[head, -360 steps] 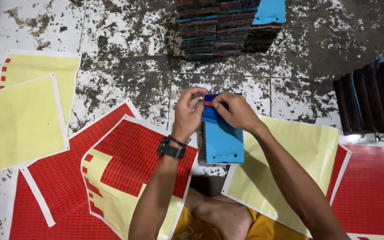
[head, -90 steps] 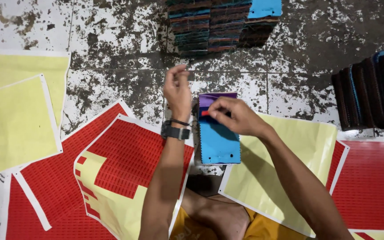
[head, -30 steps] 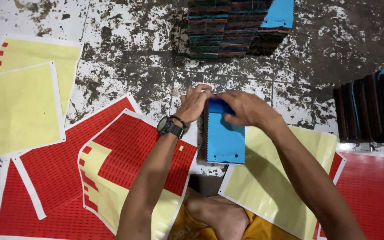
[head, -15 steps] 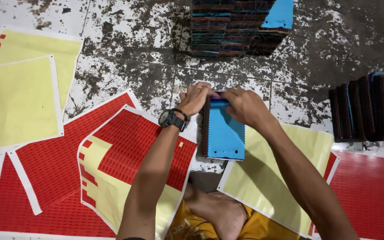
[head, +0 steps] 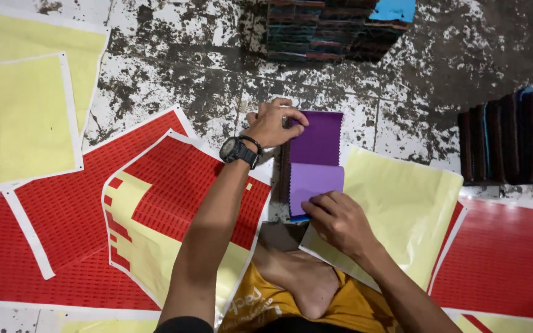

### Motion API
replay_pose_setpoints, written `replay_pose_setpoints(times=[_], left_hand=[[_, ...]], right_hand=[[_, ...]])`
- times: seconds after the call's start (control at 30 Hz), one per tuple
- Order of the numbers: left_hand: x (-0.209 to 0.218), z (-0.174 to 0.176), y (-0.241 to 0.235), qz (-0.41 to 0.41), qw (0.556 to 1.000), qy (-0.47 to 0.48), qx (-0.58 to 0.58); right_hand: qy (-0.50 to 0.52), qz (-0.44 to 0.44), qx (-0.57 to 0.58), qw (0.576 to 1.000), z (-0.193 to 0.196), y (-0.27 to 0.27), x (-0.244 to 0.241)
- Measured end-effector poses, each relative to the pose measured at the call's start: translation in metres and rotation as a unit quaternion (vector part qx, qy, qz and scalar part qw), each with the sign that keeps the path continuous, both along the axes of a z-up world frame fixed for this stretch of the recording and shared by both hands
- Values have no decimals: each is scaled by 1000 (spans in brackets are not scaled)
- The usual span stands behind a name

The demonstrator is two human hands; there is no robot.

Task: The person sits on the floor and assembles notebooks by hand. They pick up stacks of blue, purple, and orange paper, then peel small red adhesive strips from a yellow backing sheet and apply them to the spine of each notebook stack.

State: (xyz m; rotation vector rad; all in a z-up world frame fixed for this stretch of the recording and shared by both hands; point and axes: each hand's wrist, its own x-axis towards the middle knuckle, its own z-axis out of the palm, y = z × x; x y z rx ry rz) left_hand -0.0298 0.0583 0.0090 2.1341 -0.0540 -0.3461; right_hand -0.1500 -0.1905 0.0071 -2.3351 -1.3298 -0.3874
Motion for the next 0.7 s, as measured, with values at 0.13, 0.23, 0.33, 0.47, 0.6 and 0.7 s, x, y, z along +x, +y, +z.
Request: replay_pose_setpoints(times=[0.13,0.23,0.33,0.47,0.6,0.7], left_hand=[[5,-22,-4,-2,999,5,44],[7,-45,-4,1,995,-20,93],[4,-36,-5,-7,991,-103,84],[-20,9,-28,14,953,-290,83],[-66,52,-95,-5,933,-358,-42],[-107,13,-170,-82,933,-303,-178]], right_hand=[[-7,-13,-12,1000,-16,1,-4],[47,-10,-26,998,5,10,-9],[68,-16,0,998,28,6,-9],[87,-136,105,981,27,-52,-19],[148,-413,185,879,51,-132,-49],[196,-554,197,785,27,-197,-84]])
